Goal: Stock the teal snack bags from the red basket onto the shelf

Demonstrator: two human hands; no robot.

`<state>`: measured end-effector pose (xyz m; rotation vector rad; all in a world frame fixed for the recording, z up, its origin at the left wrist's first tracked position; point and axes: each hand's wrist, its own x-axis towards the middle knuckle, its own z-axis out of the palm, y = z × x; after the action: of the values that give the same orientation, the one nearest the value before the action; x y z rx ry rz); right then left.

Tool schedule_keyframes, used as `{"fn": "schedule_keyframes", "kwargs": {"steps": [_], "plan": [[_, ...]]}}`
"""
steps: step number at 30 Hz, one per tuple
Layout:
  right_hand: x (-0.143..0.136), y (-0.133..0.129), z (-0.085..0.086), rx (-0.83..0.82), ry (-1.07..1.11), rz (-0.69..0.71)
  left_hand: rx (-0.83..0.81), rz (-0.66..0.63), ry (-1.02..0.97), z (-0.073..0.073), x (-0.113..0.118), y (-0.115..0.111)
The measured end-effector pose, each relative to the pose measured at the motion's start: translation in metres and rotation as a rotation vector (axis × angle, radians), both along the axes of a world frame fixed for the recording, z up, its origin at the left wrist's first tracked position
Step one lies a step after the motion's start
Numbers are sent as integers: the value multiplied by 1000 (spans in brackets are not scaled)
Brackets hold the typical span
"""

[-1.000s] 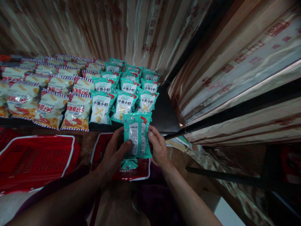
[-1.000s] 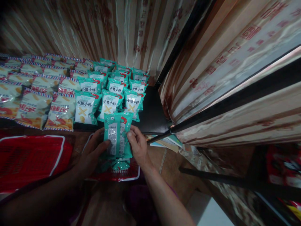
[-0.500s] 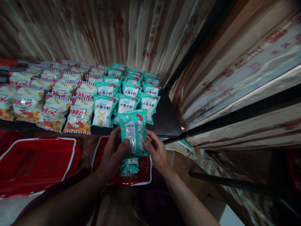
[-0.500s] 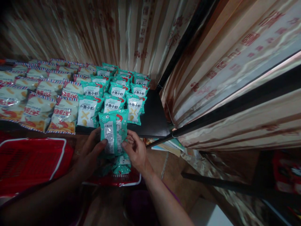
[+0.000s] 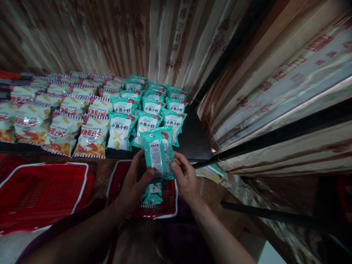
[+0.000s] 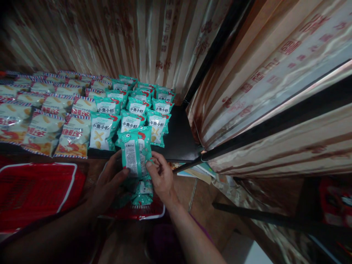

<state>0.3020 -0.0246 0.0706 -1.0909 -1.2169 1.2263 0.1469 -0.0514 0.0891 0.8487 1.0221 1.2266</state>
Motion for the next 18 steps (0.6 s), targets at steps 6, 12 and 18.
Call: {"fn": "schedule_keyframes", "kwargs": {"steps": [6,12,18], "plan": [[1,0,0,19,56,103,13,96,82,9,0,3],[1,-2,3,42,-19,125,39,134,100,11,0,5],[-1,-3,7,57,-68,92,23,140,129,14,-1,4]]}}
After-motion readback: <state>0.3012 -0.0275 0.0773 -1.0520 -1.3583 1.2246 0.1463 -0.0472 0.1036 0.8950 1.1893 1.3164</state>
